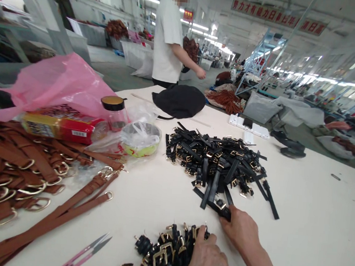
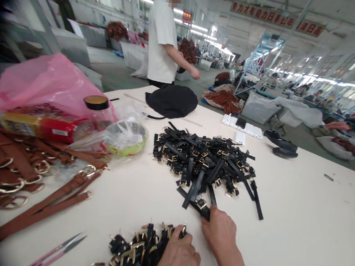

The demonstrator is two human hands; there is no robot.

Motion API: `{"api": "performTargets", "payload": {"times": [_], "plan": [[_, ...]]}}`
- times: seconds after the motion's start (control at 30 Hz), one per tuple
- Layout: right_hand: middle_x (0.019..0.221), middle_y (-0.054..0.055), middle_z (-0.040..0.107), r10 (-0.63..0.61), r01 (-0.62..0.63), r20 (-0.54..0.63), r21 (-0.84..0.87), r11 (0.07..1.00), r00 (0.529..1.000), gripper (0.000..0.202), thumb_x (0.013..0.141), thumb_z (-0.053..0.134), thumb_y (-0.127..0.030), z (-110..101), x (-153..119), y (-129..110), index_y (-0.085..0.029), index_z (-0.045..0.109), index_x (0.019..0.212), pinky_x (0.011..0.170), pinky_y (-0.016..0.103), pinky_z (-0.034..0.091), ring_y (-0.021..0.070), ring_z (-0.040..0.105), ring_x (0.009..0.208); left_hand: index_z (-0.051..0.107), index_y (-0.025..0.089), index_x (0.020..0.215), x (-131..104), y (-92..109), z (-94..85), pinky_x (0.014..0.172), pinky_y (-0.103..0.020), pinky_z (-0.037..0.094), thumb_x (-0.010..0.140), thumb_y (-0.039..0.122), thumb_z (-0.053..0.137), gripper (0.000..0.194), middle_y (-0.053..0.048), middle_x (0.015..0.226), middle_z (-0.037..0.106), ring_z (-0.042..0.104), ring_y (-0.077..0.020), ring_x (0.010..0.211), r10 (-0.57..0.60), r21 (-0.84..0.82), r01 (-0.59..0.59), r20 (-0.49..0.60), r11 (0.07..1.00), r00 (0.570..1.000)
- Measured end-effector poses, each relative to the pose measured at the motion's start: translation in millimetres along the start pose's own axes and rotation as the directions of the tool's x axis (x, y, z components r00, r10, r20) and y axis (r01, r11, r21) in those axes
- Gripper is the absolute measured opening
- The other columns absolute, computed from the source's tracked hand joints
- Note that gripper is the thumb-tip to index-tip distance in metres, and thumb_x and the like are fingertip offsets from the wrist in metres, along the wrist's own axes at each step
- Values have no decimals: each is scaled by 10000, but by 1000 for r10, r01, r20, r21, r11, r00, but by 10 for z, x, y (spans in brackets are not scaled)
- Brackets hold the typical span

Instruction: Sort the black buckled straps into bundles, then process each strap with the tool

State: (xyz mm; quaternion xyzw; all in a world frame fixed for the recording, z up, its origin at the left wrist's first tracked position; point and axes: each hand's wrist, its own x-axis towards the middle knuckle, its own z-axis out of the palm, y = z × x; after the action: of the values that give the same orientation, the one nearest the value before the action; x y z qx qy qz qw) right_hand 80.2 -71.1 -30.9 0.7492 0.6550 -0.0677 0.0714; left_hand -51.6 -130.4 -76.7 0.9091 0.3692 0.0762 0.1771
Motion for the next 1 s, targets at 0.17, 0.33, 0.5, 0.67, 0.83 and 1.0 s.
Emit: {"api": "performTargets", "payload": {"times": [0.17, 0.33, 0.5, 0.67, 0.83, 1.0], "plan": [[595, 71, 659, 44, -76, 187, 170, 982, 981, 314, 767, 516, -461, 133, -560, 539, -220, 603, 587, 486, 274, 318, 229, 621, 574, 636, 138, 669, -21, 86, -285, 940, -521, 206, 804, 196, 504, 198, -79, 655, 650, 525, -224, 819, -6, -33, 8, 38, 999, 999], [499, 34, 593, 89, -165, 194, 421, 892, 977, 462, 855, 365, -495, 133, -880, 725, -196, 600, 593, 490, 259, 348, 184, 577, 505, 618, 144, 646, -93, 148, -447, 971, -511, 165, 729, 222, 572, 123, -64, 647, 635, 518, -225, 818, -28, -32, 28, -1, 999, 1000], [834, 41, 649, -20, 8, 26, 377, 926, 999, 255, 725, 560, -356, 19, -840, 791, -200, 627, 915, 696, 275, 426, 207, 615, 769, 624, 148, 695, -128, 186, -521, 990, -511, 124, 738, 182, 521, 116, -61, 686, 640, 518, -236, 865, -46, -30, 46, 6, 998, 999], [932, 64, 631, 8, -30, 65, 343, 939, 998, 308, 720, 549, -318, 270, -903, 834, -193, 578, 999, 748, 285, 438, 214, 617, 844, 626, 129, 729, -112, 224, -604, 988, -518, 161, 733, 195, 521, 124, -91, 734, 650, 533, -251, 886, -56, -26, 58, 82, 998, 995], [956, 74, 649, 6, -2, -6, 469, 883, 1000, 256, 781, 480, -342, 422, -925, 381, -208, 575, 978, 750, 286, 455, 221, 616, 892, 541, 174, 1075, -116, 206, -609, 1002, -533, 173, 794, 237, 477, 295, -79, 1040, 609, 529, -234, 973, -78, -124, 67, -89, 990, 993], [982, 102, 666, -299, 224, -34, 744, 629, 954, 348, 683, 544, -279, 365, -886, 152, -163, 621, 1002, 796, 321, 471, 248, 604, 940, 540, 201, 1072, -94, 151, -495, 1024, -571, 111, 904, 278, 370, 252, -57, 1021, 628, 398, -260, 1179, 22, -118, -37, -127, 992, 992]]}}
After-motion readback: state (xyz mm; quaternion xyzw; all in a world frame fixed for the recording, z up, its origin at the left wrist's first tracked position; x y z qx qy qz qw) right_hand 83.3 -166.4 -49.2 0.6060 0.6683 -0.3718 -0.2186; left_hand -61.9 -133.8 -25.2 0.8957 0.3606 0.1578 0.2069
